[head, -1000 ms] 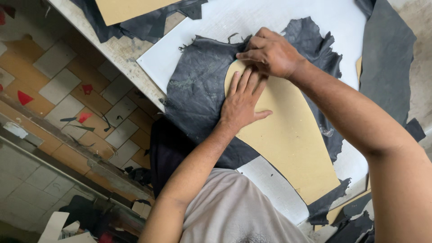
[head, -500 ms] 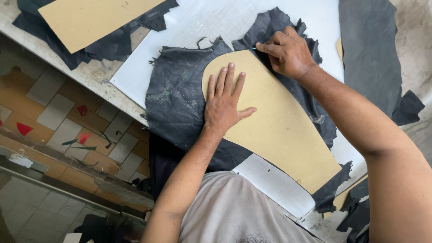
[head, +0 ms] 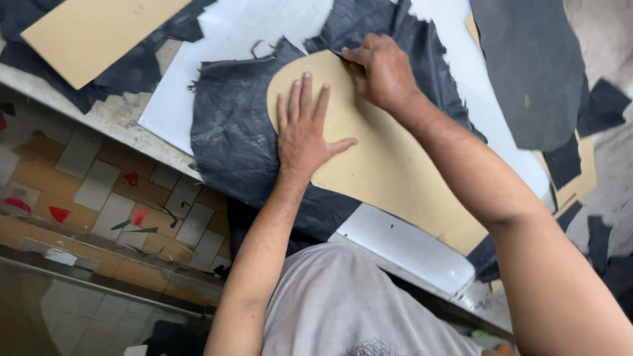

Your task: The person lays out a large piece of black leather on a worktable, places a cardboard pattern on top, and uses a utility knife to cut the leather along the pattern's edge. The person repeats this process with different pattern shapes, cutting multiple leather pieces and stacking them.

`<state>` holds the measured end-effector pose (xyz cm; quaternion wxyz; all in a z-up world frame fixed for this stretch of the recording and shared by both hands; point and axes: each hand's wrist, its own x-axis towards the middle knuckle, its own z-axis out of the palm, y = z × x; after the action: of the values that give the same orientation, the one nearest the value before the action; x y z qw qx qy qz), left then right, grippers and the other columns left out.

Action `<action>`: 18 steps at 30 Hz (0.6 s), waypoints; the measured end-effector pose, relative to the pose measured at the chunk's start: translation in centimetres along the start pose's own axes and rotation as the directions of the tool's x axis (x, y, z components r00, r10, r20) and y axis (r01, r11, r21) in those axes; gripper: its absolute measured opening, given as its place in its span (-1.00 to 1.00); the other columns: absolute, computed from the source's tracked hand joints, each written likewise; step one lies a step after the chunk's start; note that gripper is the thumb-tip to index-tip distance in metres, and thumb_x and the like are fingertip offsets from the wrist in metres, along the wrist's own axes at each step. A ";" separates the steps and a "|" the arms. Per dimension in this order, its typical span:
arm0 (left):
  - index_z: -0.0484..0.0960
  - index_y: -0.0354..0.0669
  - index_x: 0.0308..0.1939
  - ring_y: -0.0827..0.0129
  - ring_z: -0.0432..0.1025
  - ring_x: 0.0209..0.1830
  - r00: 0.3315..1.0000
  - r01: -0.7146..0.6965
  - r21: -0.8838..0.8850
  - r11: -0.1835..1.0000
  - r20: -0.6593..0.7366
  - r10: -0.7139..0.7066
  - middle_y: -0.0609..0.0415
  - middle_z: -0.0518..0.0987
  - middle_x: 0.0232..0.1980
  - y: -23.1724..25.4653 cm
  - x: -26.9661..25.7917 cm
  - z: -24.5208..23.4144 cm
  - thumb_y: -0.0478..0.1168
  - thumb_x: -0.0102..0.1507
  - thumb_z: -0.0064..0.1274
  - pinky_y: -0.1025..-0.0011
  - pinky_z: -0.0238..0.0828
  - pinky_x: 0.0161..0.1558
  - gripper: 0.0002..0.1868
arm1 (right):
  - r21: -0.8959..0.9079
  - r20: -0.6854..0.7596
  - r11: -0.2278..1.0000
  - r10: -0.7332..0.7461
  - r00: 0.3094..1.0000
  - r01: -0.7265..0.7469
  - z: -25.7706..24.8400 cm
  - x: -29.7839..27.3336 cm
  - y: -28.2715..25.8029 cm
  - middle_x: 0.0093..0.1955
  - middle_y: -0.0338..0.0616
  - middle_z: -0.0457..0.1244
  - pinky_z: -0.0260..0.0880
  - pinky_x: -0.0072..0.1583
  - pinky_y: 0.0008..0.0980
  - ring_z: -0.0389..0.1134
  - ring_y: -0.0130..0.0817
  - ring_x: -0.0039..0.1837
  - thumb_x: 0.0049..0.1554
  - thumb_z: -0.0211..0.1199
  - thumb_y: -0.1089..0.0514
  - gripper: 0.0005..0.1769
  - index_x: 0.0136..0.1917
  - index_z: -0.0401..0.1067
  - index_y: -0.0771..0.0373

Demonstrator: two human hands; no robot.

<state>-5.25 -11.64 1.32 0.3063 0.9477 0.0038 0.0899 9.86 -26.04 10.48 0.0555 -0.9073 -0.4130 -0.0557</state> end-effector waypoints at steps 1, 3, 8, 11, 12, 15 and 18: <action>0.13 -0.05 0.60 -0.02 -0.18 0.68 1.000 0.001 0.007 1.000 -0.007 -0.001 -0.21 -0.11 0.66 0.0 0.3 0.2 0.62 0.03 0.17 -0.15 -0.34 0.60 0.29 | 0.044 -0.069 0.998 0.056 0.996 -0.053 0.3 -1.4 -0.4 -0.10 -0.07 0.28 0.36 -0.03 -0.11 0.30 -0.06 -0.01 0.15 0.37 0.30 -0.75 0.12 0.64 0.17; 0.14 -0.06 0.60 -0.04 -0.18 0.68 0.999 -0.005 0.032 0.999 -0.032 0.006 -0.22 -0.11 0.66 -0.1 0.9 0.3 0.64 0.04 0.16 -0.18 -0.34 0.59 0.29 | 0.078 -0.134 0.988 0.141 0.981 -0.132 0.4 -4.4 -0.2 -0.09 -0.07 0.29 0.35 -0.04 -0.11 0.30 -0.05 -0.02 0.17 0.36 0.31 -0.78 0.10 0.64 0.20; 0.12 -0.04 0.63 -0.06 -0.19 0.69 0.997 -0.050 0.074 0.996 -0.062 0.054 -0.26 -0.12 0.67 -0.6 0.5 1.6 0.70 0.10 0.17 -0.21 -0.34 0.59 0.31 | -0.023 -0.131 0.944 0.324 0.937 -0.329 -2.3 -18.0 3.1 -0.12 -0.14 0.28 0.33 -0.05 -0.16 0.28 -0.10 -0.06 0.18 0.35 0.34 -0.78 0.09 0.65 0.17; 0.08 -0.02 0.65 -0.10 -0.20 0.68 0.997 -0.057 0.128 0.990 -0.035 0.062 -0.29 -0.14 0.66 -1.1 0.5 2.0 0.73 0.09 0.17 -0.26 -0.37 0.57 0.35 | -0.016 -0.141 0.902 0.425 0.894 -0.432 -4.1 -24.7 4.4 -0.15 -0.16 0.28 0.34 -0.04 -0.16 0.28 -0.10 -0.07 0.17 0.37 0.35 -0.76 0.09 0.66 0.14; 0.07 -0.02 0.66 -0.11 -0.21 0.69 0.998 -0.054 0.143 0.988 -0.020 0.058 -0.29 -0.16 0.67 -1.2 0.5 1.9 0.72 0.11 0.15 -0.26 -0.38 0.57 0.34 | 0.000 -0.147 0.889 0.453 0.879 -0.458 -4.7 -26.1 4.6 -0.15 -0.16 0.29 0.34 -0.03 -0.16 0.29 -0.09 -0.07 0.16 0.38 0.36 -0.74 0.09 0.66 0.12; 0.05 -0.03 0.69 -0.15 -0.24 0.70 0.998 -0.055 0.164 0.985 0.034 0.050 -0.30 -0.18 0.69 -1.0 0.5 1.4 0.68 0.13 0.14 -0.27 -0.43 0.59 0.32 | 0.100 0.058 0.906 0.407 0.912 -0.411 -6.7 -26.0 8.5 -0.15 -0.07 0.32 0.35 0.01 -0.11 0.31 -0.03 -0.04 0.09 0.43 0.29 -0.71 0.11 0.67 0.11; 0.07 -0.06 0.69 -0.18 -0.26 0.71 0.996 -0.049 0.161 0.986 0.084 0.036 -0.32 -0.17 0.70 -0.4 0.3 1.1 0.63 0.14 0.20 -0.27 -0.47 0.60 0.32 | 0.106 0.231 0.944 0.283 0.931 -0.314 -7.6 -25.0 12.3 -0.03 -0.06 0.38 0.38 0.04 -0.10 0.37 -0.02 0.03 0.07 0.43 0.26 -0.76 0.05 0.67 0.14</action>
<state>-4.78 -11.91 0.27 0.2255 0.9723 -0.0217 0.0573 2.38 -53.76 13.69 0.0829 -0.9541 -0.2764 0.0800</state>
